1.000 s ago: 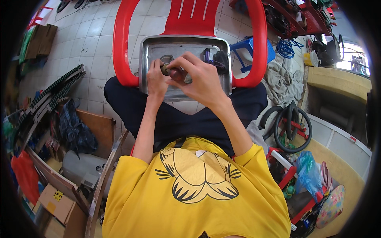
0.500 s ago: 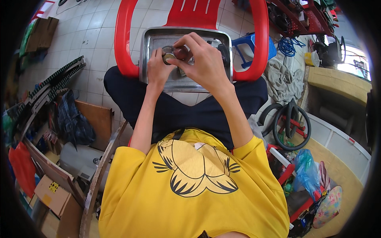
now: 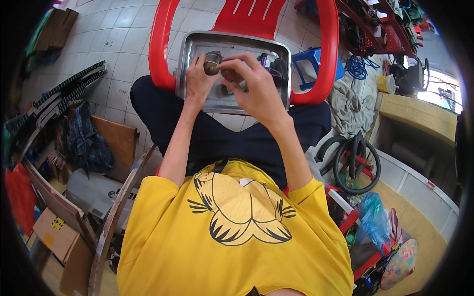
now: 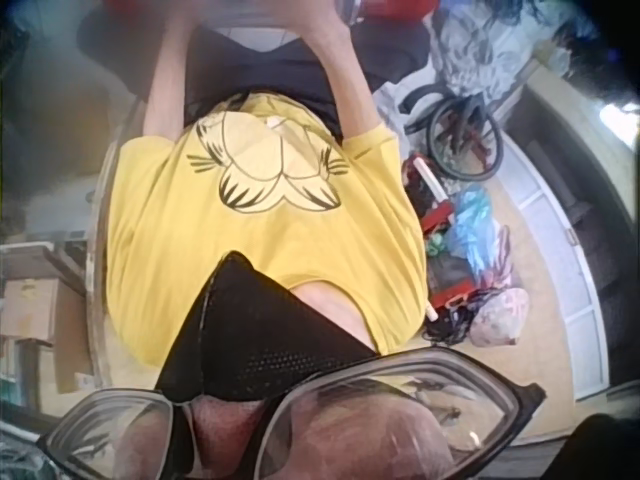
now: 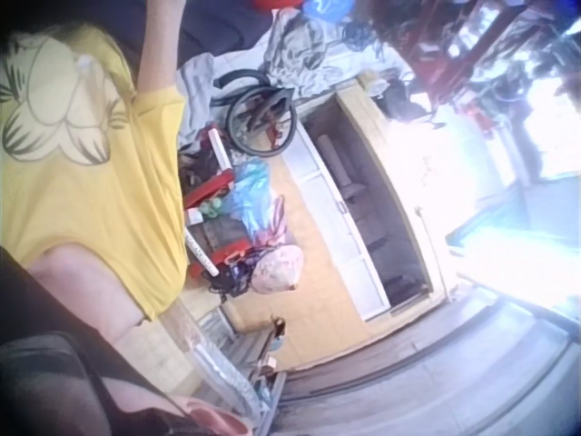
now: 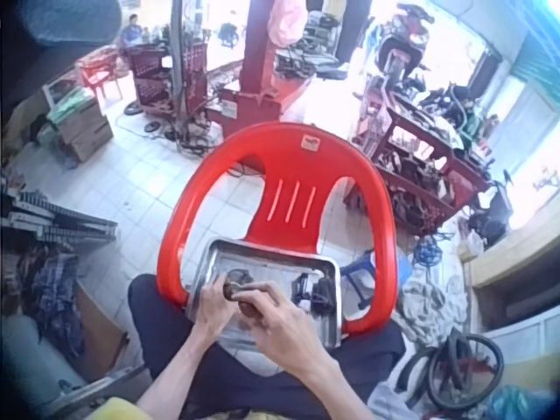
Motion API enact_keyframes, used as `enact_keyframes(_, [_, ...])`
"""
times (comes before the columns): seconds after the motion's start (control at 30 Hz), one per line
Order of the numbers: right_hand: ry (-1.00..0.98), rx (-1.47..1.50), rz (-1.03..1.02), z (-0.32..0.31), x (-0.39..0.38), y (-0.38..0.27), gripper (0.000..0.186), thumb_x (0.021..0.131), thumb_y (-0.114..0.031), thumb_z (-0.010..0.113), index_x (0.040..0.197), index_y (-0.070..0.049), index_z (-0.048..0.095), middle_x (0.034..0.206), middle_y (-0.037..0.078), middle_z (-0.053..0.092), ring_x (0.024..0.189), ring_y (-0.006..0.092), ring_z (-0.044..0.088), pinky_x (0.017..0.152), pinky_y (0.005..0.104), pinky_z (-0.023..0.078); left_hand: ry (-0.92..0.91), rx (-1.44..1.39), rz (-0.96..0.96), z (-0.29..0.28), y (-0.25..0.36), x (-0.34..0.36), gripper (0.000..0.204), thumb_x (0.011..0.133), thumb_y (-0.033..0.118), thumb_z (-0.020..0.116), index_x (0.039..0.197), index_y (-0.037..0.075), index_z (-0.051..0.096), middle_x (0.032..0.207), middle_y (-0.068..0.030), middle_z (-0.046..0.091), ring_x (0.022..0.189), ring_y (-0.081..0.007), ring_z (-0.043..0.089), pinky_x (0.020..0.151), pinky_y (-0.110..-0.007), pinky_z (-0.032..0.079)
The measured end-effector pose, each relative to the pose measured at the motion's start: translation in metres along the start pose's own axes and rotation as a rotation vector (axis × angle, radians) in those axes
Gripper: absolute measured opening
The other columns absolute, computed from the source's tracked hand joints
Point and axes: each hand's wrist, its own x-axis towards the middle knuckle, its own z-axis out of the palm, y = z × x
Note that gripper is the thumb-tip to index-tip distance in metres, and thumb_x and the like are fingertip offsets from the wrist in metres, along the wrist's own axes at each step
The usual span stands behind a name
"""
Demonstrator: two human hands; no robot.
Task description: The person cleans and reassembles small metal motor components on a metal tray using a screwdriver.
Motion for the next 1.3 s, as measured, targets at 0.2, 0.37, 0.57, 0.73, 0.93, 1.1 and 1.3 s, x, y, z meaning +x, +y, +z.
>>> enact_keyframes(0.2, [0.074, -0.001, -0.013, 0.013, -0.007, 0.013, 0.026, 0.087, -0.004, 0.073, 0.111, -0.009, 0.066, 0.114, 0.011, 0.064, 0.085, 0.0320, 0.073, 0.074, 0.0416, 0.059, 0.013, -0.034, 0.011, 0.007, 0.005, 0.012, 0.042, 0.069, 0.012, 0.085, 0.099, 0.001, 0.057, 0.097, -0.0182, 0.061, 0.091, -0.0425, 0.064, 0.076, -0.050, 0.052])
enact_keyframes(0.37, [0.109, -0.219, 0.064, 0.011, -0.009, 0.015, 0.027, 0.085, -0.013, 0.080, 0.108, -0.009, 0.067, 0.106, 0.006, 0.065, 0.079, 0.0251, 0.074, 0.066, 0.0357, 0.057, -0.012, -0.035, -0.003, 0.011, 0.005, 0.013, 0.045, 0.067, 0.010, 0.085, 0.100, 0.001, 0.056, 0.098, -0.0187, 0.061, 0.092, -0.0430, 0.064, 0.077, -0.050, 0.052])
enact_keyframes(0.57, [0.091, -0.278, -0.006, 0.007, -0.006, 0.018, 0.026, 0.086, -0.019, 0.082, 0.107, -0.009, 0.069, 0.105, 0.002, 0.068, 0.079, 0.0164, 0.076, 0.063, 0.0264, 0.055, 0.002, -0.033, 0.001, 0.010, -0.001, 0.010, 0.045, 0.065, 0.007, 0.084, 0.100, 0.002, 0.056, 0.098, -0.0191, 0.061, 0.092, -0.0432, 0.064, 0.077, -0.050, 0.052])
enact_keyframes(0.73, [0.090, -0.108, -0.059, 0.008, -0.011, 0.029, 0.030, 0.083, -0.017, 0.081, 0.110, -0.016, 0.068, 0.109, 0.002, 0.068, 0.075, 0.0243, 0.072, 0.062, 0.0343, 0.055, -0.033, -0.035, -0.001, 0.006, 0.007, 0.012, 0.043, 0.067, 0.006, 0.083, 0.100, 0.002, 0.056, 0.099, -0.0192, 0.061, 0.092, -0.0438, 0.064, 0.077, -0.050, 0.052])
enact_keyframes(0.93, [0.034, -0.271, 0.095, 0.001, -0.009, 0.015, 0.029, 0.084, -0.014, 0.080, 0.111, -0.015, 0.068, 0.110, 0.004, 0.066, 0.081, 0.0260, 0.073, 0.066, 0.0356, 0.057, -0.058, -0.005, -0.001, 0.009, 0.005, 0.014, 0.043, 0.069, 0.006, 0.082, 0.103, 0.002, 0.056, 0.102, -0.0196, 0.061, 0.094, -0.0445, 0.064, 0.078, -0.050, 0.053])
enact_keyframes(1.1, [0.059, -0.293, -0.055, 0.004, -0.011, 0.020, 0.026, 0.085, -0.014, 0.082, 0.108, -0.009, 0.070, 0.105, 0.002, 0.067, 0.081, 0.0158, 0.076, 0.068, 0.0278, 0.058, -0.095, -0.003, -0.007, 0.006, 0.012, 0.016, 0.043, 0.071, 0.006, 0.082, 0.105, 0.001, 0.056, 0.104, -0.0201, 0.061, 0.096, -0.0453, 0.064, 0.079, -0.051, 0.054])
enact_keyframes(1.3, [0.054, -0.102, -0.023, 0.009, -0.014, 0.027, 0.028, 0.084, -0.016, 0.083, 0.107, -0.007, 0.069, 0.106, 0.007, 0.065, 0.081, 0.0203, 0.075, 0.068, 0.0313, 0.059, -0.103, 0.020, 0.005, 0.005, 0.016, 0.015, 0.045, 0.073, 0.007, 0.081, 0.110, 0.000, 0.056, 0.108, -0.0208, 0.061, 0.098, -0.0462, 0.064, 0.080, -0.051, 0.055])
